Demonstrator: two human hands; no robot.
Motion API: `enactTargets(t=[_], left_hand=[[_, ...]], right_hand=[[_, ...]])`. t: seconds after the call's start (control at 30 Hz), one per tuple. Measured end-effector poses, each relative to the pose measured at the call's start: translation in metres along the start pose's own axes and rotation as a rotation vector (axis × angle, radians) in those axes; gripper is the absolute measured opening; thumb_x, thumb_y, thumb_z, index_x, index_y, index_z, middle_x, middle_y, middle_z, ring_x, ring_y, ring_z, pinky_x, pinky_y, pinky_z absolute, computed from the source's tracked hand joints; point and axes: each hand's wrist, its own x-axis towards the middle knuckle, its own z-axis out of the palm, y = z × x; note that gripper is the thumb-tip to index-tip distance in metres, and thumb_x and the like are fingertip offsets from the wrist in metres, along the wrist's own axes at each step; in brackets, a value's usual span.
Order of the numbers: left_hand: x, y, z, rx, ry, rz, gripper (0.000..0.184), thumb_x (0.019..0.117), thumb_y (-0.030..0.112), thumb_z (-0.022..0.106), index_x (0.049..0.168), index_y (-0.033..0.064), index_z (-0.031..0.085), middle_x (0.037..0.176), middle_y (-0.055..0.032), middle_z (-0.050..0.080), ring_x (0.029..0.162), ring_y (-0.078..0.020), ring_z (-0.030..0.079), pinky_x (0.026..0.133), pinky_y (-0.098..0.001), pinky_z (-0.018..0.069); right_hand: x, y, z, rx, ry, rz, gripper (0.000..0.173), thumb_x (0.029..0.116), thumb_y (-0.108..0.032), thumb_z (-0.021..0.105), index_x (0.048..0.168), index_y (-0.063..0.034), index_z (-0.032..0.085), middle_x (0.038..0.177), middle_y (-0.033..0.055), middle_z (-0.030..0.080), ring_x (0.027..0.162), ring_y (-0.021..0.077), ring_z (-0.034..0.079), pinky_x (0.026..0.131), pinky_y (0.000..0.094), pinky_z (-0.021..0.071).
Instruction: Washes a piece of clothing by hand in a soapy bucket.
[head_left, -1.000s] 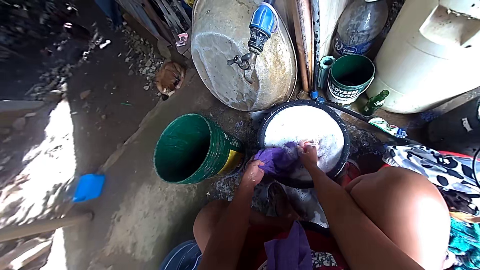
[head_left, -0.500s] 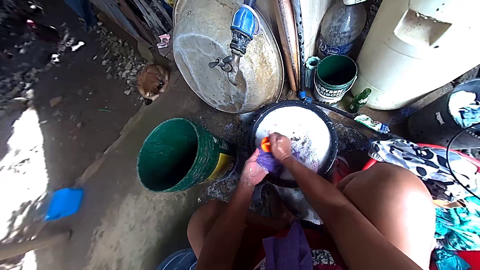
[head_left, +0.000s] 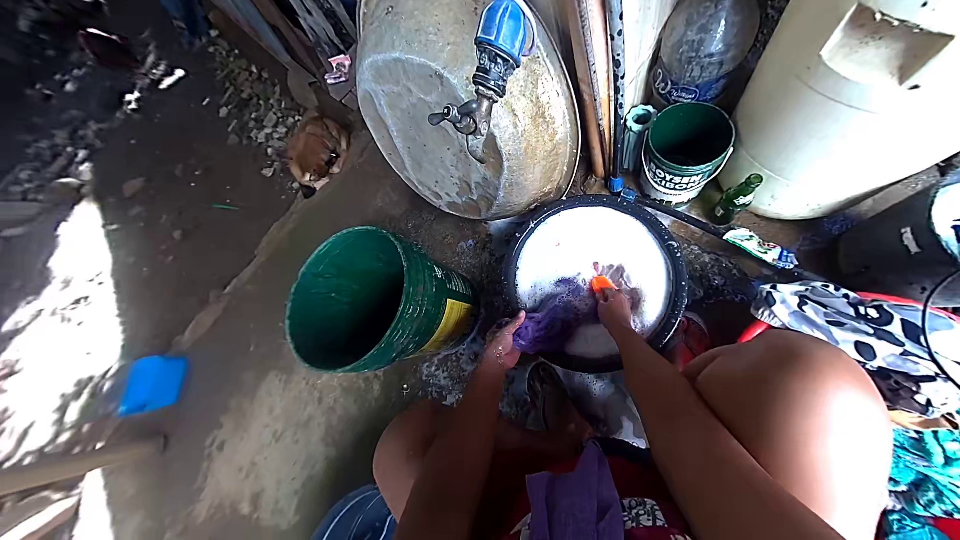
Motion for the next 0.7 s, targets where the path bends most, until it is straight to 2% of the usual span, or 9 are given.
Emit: enactTargets(t=[0.13,0.2,0.27,0.4,0.43,0.5,0.6,0.63,0.7], left_hand=[[-0.006,0.003,0.005,-0.001,0.07,0.042,0.029,0.0995,0.0,0.059,0.126,-0.0045,0.048,0.115,-0.0198,0.06,0.1,-0.0241,0.062,0.088,-0.0416,0.0553],[-0.006,0.005,0.008,-0.06,-0.012,0.04,0.033,0.1033,0.0,0.048,0.136,-0.0021,0.045,0.122,-0.0184,0.059,0.105,-0.0232,0.062,0.091,-0.041,0.0542],[-0.004,0.002,0.011,-0.128,-0.177,0.016,0.039,0.1087,0.008,0.036,0.147,0.003,0.043,0.13,-0.0155,0.061,0.113,-0.0219,0.063,0.097,-0.0403,0.0529],[-0.029,0.006,0.031,-0.276,-0.229,-0.019,0.054,0.1108,0.042,0.009,0.119,0.0122,0.053,0.095,-0.0057,0.067,0.086,-0.017,0.065,0.075,-0.0371,0.0558],[-0.034,0.009,0.032,-0.312,-0.241,-0.017,0.057,0.1103,0.044,0.007,0.122,0.0121,0.052,0.097,-0.0066,0.065,0.088,-0.0182,0.064,0.076,-0.0389,0.0549],[-0.032,0.017,0.037,-0.326,-0.33,0.0,0.054,0.1108,0.042,0.011,0.125,0.0111,0.053,0.1,-0.0076,0.068,0.09,-0.0191,0.067,0.077,-0.0394,0.0574],[-0.03,0.023,0.031,-0.351,-0.521,0.016,0.055,0.1121,0.034,0.012,0.147,0.006,0.045,0.127,-0.0127,0.065,0.114,-0.0228,0.065,0.098,-0.042,0.0539],[-0.03,0.023,0.03,-0.373,-0.493,0.01,0.055,0.1121,0.035,0.012,0.141,0.0063,0.049,0.121,-0.0132,0.067,0.11,-0.0235,0.066,0.095,-0.0429,0.055],[-0.028,0.016,0.027,-0.416,-0.381,0.005,0.057,0.1101,0.039,0.009,0.112,0.0118,0.059,0.094,-0.0073,0.071,0.087,-0.0183,0.07,0.077,-0.0369,0.0585]], right_hand=[[-0.006,0.005,0.0,0.063,0.065,0.016,0.036,0.108,-0.02,0.047,0.129,-0.0004,0.067,0.138,0.0246,0.061,0.134,0.0374,0.055,0.114,0.0505,0.0416],[-0.022,-0.019,0.007,0.118,0.106,-0.02,0.045,0.1095,-0.032,0.041,0.123,-0.0018,0.071,0.135,0.0235,0.064,0.133,0.0374,0.056,0.113,0.0533,0.0428],[-0.051,-0.06,0.012,0.165,0.031,-0.099,0.056,0.1113,-0.04,0.032,0.122,-0.0013,0.071,0.127,0.0221,0.069,0.126,0.0361,0.063,0.109,0.0564,0.0459],[-0.107,-0.13,0.023,0.279,-0.096,-0.514,0.06,0.1089,-0.038,0.033,0.104,0.0051,0.074,0.111,0.0223,0.073,0.113,0.0353,0.068,0.102,0.057,0.048],[-0.107,-0.134,0.022,0.239,-0.061,-0.572,0.06,0.1078,-0.038,0.032,0.099,0.0048,0.074,0.108,0.022,0.074,0.111,0.0361,0.069,0.099,0.0583,0.0483],[-0.084,-0.126,0.004,0.112,-0.052,-0.47,0.06,0.1102,-0.039,0.03,0.109,0.0024,0.074,0.115,0.0227,0.073,0.118,0.0388,0.066,0.102,0.0613,0.0469],[-0.053,-0.112,-0.013,0.071,0.02,-0.326,0.062,0.1115,-0.042,0.028,0.106,0.0005,0.073,0.11,0.0242,0.073,0.114,0.042,0.067,0.098,0.0638,0.0474],[-0.062,-0.119,-0.012,0.07,0.004,-0.349,0.061,0.1113,-0.042,0.029,0.107,0.0003,0.074,0.11,0.0236,0.073,0.114,0.041,0.067,0.099,0.0629,0.0477],[-0.099,-0.137,0.004,0.063,-0.037,-0.554,0.061,0.1095,-0.041,0.033,0.104,0.0013,0.076,0.11,0.0208,0.075,0.113,0.0374,0.069,0.102,0.0602,0.0475]])
